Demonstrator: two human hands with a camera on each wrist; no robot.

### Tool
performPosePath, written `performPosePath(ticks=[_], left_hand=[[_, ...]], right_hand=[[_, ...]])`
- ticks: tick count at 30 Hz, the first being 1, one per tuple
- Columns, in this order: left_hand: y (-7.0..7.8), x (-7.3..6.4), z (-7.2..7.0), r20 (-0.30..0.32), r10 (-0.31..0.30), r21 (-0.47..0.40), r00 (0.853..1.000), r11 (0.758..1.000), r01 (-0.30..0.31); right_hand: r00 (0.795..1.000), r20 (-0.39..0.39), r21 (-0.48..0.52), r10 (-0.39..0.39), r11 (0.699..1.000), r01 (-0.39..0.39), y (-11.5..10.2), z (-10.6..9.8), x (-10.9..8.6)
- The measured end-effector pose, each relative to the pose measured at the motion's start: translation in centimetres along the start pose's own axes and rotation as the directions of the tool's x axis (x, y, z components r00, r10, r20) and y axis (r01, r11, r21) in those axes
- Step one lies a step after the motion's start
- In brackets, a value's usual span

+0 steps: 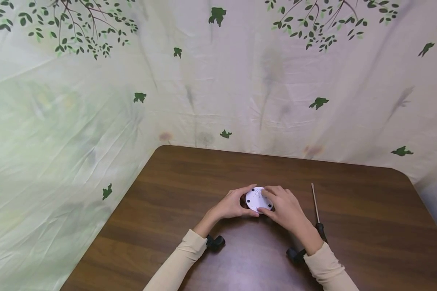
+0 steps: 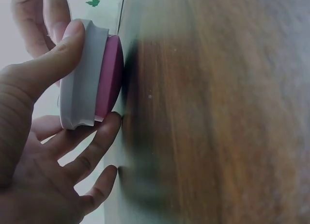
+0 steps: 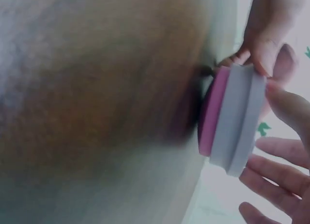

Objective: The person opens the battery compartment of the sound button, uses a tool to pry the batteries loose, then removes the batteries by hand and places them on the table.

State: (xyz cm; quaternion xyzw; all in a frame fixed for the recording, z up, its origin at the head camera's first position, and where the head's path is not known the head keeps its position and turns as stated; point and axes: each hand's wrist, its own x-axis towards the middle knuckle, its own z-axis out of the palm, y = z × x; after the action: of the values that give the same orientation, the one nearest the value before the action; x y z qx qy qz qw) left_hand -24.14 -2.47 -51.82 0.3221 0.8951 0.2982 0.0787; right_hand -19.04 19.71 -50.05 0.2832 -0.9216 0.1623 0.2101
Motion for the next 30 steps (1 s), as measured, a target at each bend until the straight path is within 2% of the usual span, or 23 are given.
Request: performPosePath(ticks=[5, 13, 17, 24, 28, 30], left_hand=[[0.1, 0.1, 0.1, -0.011, 0.015, 0.007, 1.0, 1.0, -0.015], [0.2, 0.4, 0.0, -0.032, 0.015, -0.008, 0.999, 1.0, -0.016], [0.3, 0.5, 0.0, -0.03, -0.003, -0.004, 1.0, 1.0, 0.003], [0.4, 0.4, 0.2, -0.031, -0.045, -0.066, 0.998, 0.997, 0.043], [0.6, 0.6, 0.2, -0.034, -0.047, -0.085, 0.998, 0.995, 0.044], [0.6, 0.6, 0.1, -0.032, -0.037, -0.09, 0.999, 0.995, 0.034]], right_hand=[[0.99, -0.073, -0.079, -0.116, 0.991, 0.111, -0.2, 0.5, 0.0], [0.969, -0.076, -0.259, -0.236, 0.943, 0.209, -1.0, 1.3, -0.2], [0.961, -0.063, -0.349, -0.268, 0.908, 0.231, -1.7, 1.6, -0.6], [0.944, -0.063, -0.458, -0.323, 0.85, 0.26, -1.6, 2.3, -0.6], [0.939, -0.068, -0.481, -0.336, 0.836, 0.264, -1.3, 2.6, -0.5], [0.941, -0.068, -0.469, -0.331, 0.843, 0.263, -1.3, 2.5, -0.5]])
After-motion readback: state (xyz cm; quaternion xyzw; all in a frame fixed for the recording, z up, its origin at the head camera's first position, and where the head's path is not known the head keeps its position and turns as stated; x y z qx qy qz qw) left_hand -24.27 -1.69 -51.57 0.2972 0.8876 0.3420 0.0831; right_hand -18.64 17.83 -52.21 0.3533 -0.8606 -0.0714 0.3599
